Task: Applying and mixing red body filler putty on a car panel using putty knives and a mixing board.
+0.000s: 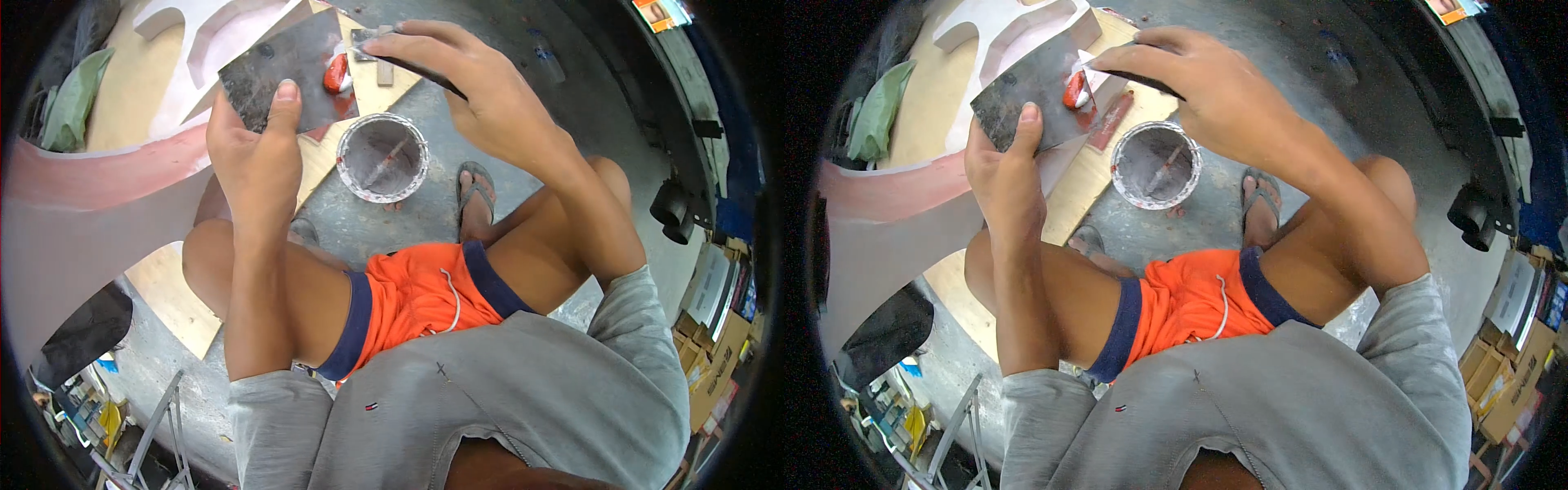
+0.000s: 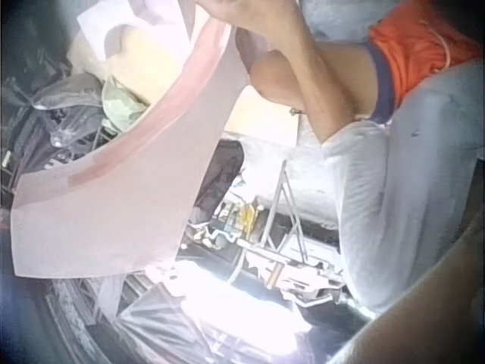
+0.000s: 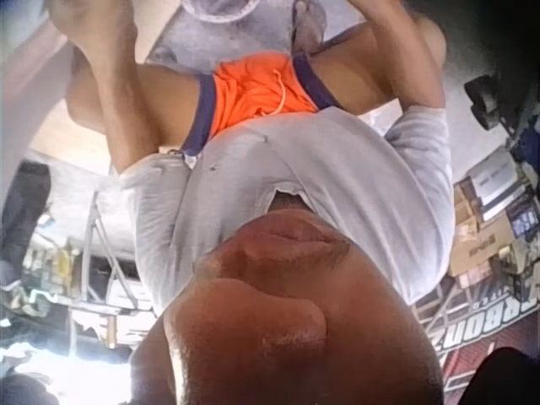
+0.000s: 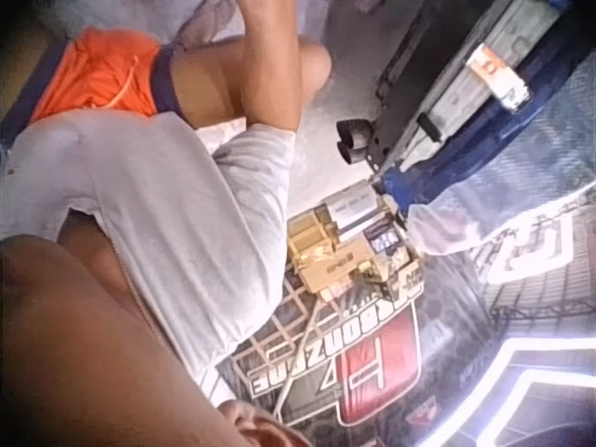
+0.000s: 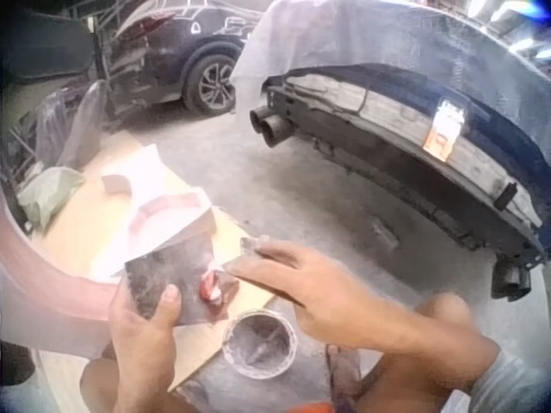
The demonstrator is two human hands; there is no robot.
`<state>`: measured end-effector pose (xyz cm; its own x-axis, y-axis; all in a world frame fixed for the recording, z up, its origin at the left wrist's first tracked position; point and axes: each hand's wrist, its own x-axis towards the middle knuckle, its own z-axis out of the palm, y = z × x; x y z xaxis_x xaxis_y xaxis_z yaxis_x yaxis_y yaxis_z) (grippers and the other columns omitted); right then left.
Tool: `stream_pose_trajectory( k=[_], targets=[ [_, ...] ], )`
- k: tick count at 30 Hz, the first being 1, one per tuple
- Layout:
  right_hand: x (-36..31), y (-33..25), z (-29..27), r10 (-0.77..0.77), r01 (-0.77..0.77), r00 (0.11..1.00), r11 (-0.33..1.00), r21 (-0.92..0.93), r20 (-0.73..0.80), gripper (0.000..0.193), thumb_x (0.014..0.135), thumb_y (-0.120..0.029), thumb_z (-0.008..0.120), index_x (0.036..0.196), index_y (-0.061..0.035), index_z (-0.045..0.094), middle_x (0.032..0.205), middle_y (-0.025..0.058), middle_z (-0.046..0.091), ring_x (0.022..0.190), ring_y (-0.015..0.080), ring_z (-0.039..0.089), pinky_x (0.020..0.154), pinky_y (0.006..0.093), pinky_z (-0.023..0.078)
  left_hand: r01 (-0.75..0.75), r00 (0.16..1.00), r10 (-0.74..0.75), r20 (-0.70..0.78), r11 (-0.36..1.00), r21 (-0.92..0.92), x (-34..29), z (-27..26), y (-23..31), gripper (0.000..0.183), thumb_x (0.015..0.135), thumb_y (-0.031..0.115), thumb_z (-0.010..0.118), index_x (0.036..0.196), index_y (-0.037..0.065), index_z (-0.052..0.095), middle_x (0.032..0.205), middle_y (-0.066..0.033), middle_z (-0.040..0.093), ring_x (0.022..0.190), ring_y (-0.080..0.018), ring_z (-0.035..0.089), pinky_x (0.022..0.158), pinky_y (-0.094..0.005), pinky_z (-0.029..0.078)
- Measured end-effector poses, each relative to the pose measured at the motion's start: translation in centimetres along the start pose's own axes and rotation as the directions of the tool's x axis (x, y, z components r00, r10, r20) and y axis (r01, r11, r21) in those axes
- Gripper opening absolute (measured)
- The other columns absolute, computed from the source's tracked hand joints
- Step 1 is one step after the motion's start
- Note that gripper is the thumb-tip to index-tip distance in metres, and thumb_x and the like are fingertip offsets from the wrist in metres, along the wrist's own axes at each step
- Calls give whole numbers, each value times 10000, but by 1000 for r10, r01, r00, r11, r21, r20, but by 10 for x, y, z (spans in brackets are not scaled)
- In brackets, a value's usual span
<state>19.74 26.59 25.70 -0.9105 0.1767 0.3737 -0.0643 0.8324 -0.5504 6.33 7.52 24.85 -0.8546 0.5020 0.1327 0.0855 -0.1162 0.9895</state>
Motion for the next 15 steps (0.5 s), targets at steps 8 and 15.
stream_pose_trajectory(
  k=[8, 15],
  targets=[
    [-4, 0, 18, -46, 50, 998, 991, -127, 30, 772, 753, 198, 507, 1359, -255, 658, 1389, 200, 583, 1276, 410, 564, 1053, 437, 484, -169, 986, 151, 76, 912, 374, -8, 10, -4, 328, 960, 57, 679, 1262, -54, 617, 1125, -112, 713, 1013, -168, 652, 934, -298, 497],
    [-8, -6, 28, -95, 100, 994, 990, -104, 52, 674, 737, 101, 680, 1316, -245, 674, 1388, 201, 585, 1265, 409, 563, 1060, 456, 474, -182, 983, 183, 25, 941, 284, -4, 14, -3, 302, 951, 6, 628, 1247, -49, 613, 1096, -122, 708, 968, -173, 657, 883, -319, 515]
  ],
)
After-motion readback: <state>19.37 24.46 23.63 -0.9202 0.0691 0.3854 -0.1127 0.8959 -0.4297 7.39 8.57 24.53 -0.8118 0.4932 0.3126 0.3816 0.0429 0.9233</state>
